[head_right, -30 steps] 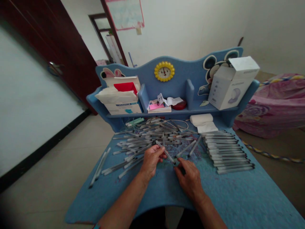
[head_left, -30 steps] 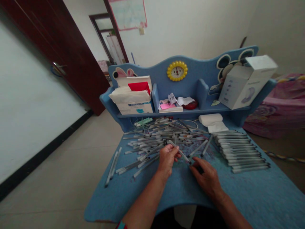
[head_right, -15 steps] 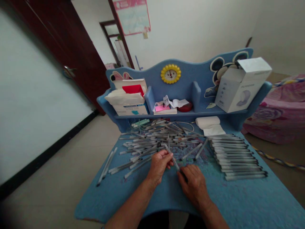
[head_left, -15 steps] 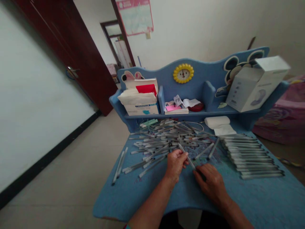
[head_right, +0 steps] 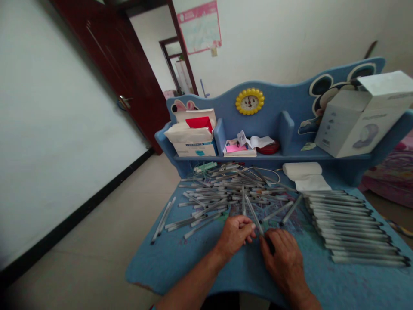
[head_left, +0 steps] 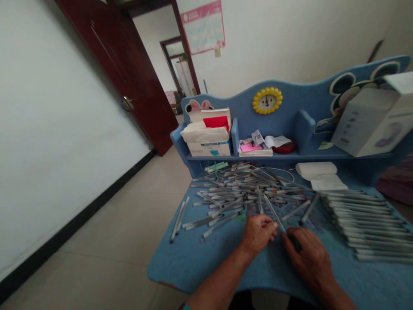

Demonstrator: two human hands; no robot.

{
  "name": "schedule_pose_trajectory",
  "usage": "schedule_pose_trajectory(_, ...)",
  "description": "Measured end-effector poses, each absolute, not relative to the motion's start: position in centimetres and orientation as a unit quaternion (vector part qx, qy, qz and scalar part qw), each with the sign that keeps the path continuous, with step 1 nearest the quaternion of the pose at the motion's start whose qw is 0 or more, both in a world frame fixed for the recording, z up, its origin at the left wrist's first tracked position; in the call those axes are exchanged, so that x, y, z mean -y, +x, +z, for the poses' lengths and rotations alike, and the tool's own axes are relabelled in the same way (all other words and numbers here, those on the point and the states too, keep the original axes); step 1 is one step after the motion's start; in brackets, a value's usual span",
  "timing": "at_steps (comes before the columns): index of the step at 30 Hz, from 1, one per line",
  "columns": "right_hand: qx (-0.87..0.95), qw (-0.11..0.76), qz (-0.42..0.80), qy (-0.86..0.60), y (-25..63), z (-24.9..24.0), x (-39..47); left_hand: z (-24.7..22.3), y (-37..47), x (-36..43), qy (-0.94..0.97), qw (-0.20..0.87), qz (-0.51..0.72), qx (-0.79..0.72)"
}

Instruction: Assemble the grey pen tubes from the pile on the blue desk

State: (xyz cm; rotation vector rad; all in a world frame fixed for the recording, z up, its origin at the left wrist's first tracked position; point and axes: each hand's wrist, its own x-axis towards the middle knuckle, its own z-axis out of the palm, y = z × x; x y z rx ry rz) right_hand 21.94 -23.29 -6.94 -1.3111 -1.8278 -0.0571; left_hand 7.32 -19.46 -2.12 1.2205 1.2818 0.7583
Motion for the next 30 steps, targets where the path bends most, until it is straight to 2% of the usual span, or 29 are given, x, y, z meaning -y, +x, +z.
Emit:
schedule_pose_trajectory(4, 0.735, 0.427, -0.020, -0.526, 22.1, -7.2, 23.3, -2.3, 6.8, 19.2, 0.584, 0.499, 0.308, -0.562)
schedule_pose_trajectory(9, 0.734, 0.420, -0.034, -0.532, 22.0, -7.6, 23.1, -1.4, 5.9, 18.4, 0.721, 0.218, 0.235, -0.615)
schedule_pose_trajectory(12, 0.734, 0.418, -0.031, -0.535, 21.9, -7.6, 23.1, -0.8, 6.2, 17.7, 0.756, 0.108, 0.170, -0.623)
schedule_pose_trajectory(17, 0.726, 0.426, -0.023, -0.540, 21.9, -7.7, 23.1, -0.9, 7.2, 16.7, 0.770, 0.074, 0.109, -0.624)
schedule_pose_trajectory(25, 0.720, 0.425, -0.012, -0.549, 21.8, -7.4, 23.0, -1.4, 5.9, 16.5, 0.773, 0.060, 0.098, -0.624)
schedule_pose_trajectory(30, 0.714, 0.422, -0.009, -0.559, 21.8, -7.1, 23.0, -0.8, 4.1, 16.2, 0.747, -0.010, 0.114, -0.654)
